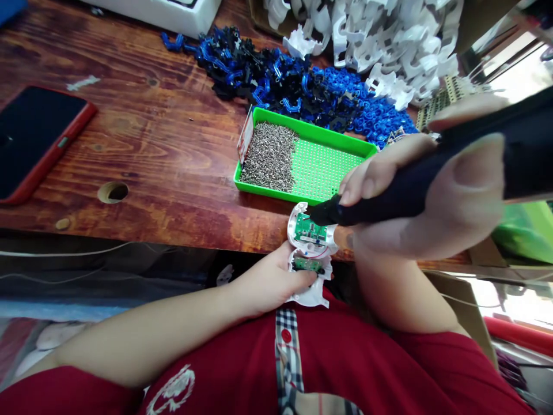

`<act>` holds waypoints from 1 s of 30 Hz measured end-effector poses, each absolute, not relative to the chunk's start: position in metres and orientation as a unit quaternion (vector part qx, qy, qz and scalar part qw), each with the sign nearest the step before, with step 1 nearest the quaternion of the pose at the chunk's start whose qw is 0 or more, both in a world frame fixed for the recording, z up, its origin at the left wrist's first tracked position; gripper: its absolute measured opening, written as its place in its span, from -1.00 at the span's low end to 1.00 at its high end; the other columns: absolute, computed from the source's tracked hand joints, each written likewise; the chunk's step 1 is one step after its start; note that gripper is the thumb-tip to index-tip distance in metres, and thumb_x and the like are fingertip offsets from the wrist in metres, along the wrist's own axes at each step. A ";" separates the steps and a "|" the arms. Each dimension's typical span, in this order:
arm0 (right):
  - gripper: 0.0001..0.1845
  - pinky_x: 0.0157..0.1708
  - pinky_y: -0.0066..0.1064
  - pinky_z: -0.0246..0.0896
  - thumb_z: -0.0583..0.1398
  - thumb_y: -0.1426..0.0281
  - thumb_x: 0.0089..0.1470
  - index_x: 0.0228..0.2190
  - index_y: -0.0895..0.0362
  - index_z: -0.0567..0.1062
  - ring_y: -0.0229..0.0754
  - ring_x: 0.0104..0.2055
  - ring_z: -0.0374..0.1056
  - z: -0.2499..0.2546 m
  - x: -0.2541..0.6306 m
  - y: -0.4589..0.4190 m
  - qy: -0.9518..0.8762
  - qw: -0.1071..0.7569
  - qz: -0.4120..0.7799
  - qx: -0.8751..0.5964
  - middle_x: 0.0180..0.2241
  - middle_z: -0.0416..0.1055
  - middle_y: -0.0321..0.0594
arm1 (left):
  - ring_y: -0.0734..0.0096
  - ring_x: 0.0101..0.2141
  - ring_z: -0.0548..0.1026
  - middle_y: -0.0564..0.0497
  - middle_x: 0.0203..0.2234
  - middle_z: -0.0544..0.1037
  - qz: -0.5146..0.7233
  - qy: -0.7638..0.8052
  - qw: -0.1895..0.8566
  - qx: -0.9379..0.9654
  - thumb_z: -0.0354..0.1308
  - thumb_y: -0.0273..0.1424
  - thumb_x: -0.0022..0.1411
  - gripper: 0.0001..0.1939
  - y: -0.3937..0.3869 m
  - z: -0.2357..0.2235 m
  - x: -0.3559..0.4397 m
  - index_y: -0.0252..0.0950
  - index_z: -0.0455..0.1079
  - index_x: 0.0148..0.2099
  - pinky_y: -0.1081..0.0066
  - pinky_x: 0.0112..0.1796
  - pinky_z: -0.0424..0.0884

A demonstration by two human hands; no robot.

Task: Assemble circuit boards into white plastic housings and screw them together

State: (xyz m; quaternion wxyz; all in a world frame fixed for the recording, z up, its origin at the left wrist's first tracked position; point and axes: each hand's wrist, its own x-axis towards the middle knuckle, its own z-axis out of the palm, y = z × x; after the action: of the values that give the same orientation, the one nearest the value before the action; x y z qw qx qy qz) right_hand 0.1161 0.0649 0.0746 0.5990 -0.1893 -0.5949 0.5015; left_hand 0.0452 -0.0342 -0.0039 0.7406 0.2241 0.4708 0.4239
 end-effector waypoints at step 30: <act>-0.78 -0.70 -0.35 0.16 0.13 0.30 0.00 -0.29 0.13 0.30 -0.26 -0.73 0.19 0.049 0.124 0.076 -0.604 0.604 0.513 -0.093 -0.69 0.21 -0.42 | 0.46 -0.34 0.42 0.05 -0.31 0.51 0.426 0.441 0.762 0.207 0.17 -0.58 0.00 -0.56 -0.033 -0.006 0.043 -0.31 0.29 -0.02 0.46 -0.29 0.30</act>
State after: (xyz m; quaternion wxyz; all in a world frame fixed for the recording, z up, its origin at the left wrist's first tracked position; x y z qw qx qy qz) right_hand 0.1242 0.0756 0.0491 0.6035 -0.0933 -0.6036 0.5126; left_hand 0.0427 -0.0334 -0.0064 0.7623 0.2074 0.4405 0.4264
